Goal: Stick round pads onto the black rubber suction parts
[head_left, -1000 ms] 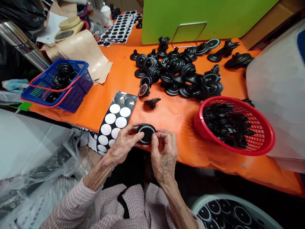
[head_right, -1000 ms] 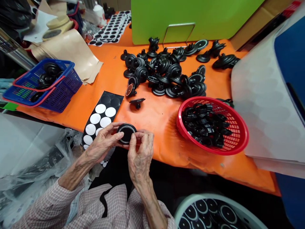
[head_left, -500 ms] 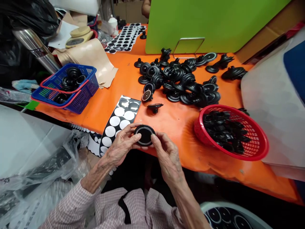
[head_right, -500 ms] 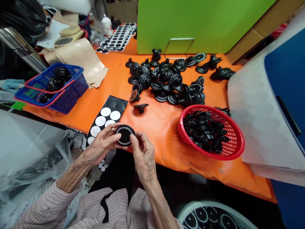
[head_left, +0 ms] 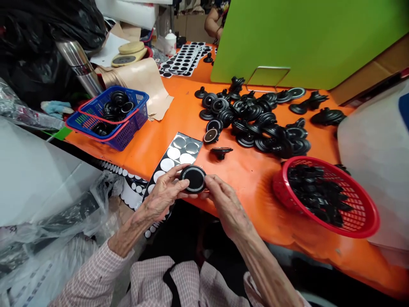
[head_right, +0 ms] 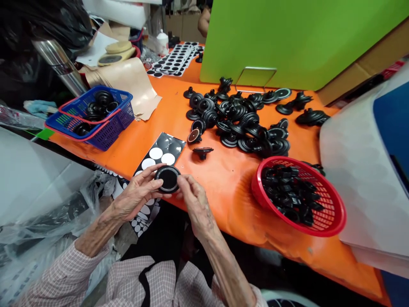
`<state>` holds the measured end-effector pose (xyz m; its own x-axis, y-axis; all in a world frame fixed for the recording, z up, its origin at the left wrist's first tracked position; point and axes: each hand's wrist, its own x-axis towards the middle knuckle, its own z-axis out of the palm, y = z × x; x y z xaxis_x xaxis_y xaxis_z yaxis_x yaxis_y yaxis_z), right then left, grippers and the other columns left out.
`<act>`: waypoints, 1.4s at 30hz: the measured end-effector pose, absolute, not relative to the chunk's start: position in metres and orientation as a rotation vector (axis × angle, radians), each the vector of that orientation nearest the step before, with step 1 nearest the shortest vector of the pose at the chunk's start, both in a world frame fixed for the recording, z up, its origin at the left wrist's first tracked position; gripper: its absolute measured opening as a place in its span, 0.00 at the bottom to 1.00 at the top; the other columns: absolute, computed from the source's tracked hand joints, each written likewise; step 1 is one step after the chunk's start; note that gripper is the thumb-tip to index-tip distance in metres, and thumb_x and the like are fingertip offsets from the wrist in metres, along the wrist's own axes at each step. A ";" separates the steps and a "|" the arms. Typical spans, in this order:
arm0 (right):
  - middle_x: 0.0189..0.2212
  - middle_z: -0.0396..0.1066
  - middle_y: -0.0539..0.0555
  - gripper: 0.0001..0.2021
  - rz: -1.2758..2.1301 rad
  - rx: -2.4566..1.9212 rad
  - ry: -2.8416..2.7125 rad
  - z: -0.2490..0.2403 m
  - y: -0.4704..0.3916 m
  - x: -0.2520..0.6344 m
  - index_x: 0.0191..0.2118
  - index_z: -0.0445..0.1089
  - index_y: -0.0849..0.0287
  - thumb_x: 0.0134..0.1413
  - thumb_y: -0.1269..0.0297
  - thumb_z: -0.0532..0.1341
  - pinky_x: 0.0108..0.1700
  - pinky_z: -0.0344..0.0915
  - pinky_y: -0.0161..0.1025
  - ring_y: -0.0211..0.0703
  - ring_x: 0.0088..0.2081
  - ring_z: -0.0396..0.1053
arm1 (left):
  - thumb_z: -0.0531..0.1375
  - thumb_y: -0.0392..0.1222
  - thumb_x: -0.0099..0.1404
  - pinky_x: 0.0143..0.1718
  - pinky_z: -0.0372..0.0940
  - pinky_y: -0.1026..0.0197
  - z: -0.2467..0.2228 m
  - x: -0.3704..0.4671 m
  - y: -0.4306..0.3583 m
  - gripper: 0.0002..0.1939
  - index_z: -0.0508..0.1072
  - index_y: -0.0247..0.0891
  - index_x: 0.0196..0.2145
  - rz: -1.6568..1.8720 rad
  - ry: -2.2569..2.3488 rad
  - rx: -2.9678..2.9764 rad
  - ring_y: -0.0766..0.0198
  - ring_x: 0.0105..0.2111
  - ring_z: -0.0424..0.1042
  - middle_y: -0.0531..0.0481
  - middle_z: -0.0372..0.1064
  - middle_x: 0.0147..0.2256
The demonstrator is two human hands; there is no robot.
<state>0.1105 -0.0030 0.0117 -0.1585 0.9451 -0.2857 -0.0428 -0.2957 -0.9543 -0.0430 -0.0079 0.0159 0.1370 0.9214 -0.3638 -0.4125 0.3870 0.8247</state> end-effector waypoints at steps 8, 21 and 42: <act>0.23 0.63 0.48 0.19 1.566 -1.154 -1.369 0.011 0.050 0.071 0.27 0.66 0.58 0.48 0.45 0.63 0.30 0.61 0.35 0.38 0.27 0.62 | 0.67 0.41 0.53 0.32 0.74 0.59 0.018 -0.080 0.021 0.27 0.68 0.33 0.50 1.201 1.074 0.681 0.59 0.35 0.75 0.40 0.68 0.46; 0.32 0.70 0.54 0.09 1.174 -0.998 -1.506 0.052 0.106 0.014 0.36 0.67 0.57 0.56 0.57 0.56 0.46 0.67 0.50 0.45 0.36 0.71 | 0.60 0.53 0.59 0.34 0.70 0.58 0.072 -0.167 0.048 0.22 0.73 0.33 0.44 1.161 1.753 1.411 0.62 0.30 0.73 0.46 0.73 0.33; 0.30 0.73 0.55 0.15 0.808 -1.576 -1.666 -0.017 0.048 0.163 0.35 0.70 0.56 0.62 0.55 0.50 0.36 0.66 0.44 0.48 0.34 0.71 | 0.52 0.48 0.66 0.51 0.63 0.47 0.006 -0.050 0.032 0.18 0.72 0.36 0.47 0.802 1.866 2.110 0.51 0.47 0.66 0.40 0.70 0.45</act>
<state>0.1627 0.0485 -0.0167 -0.0199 0.9975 0.0683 0.5642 0.0676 -0.8229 -0.0495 0.0320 0.0058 0.0489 0.9655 0.2559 0.8500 -0.1748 0.4969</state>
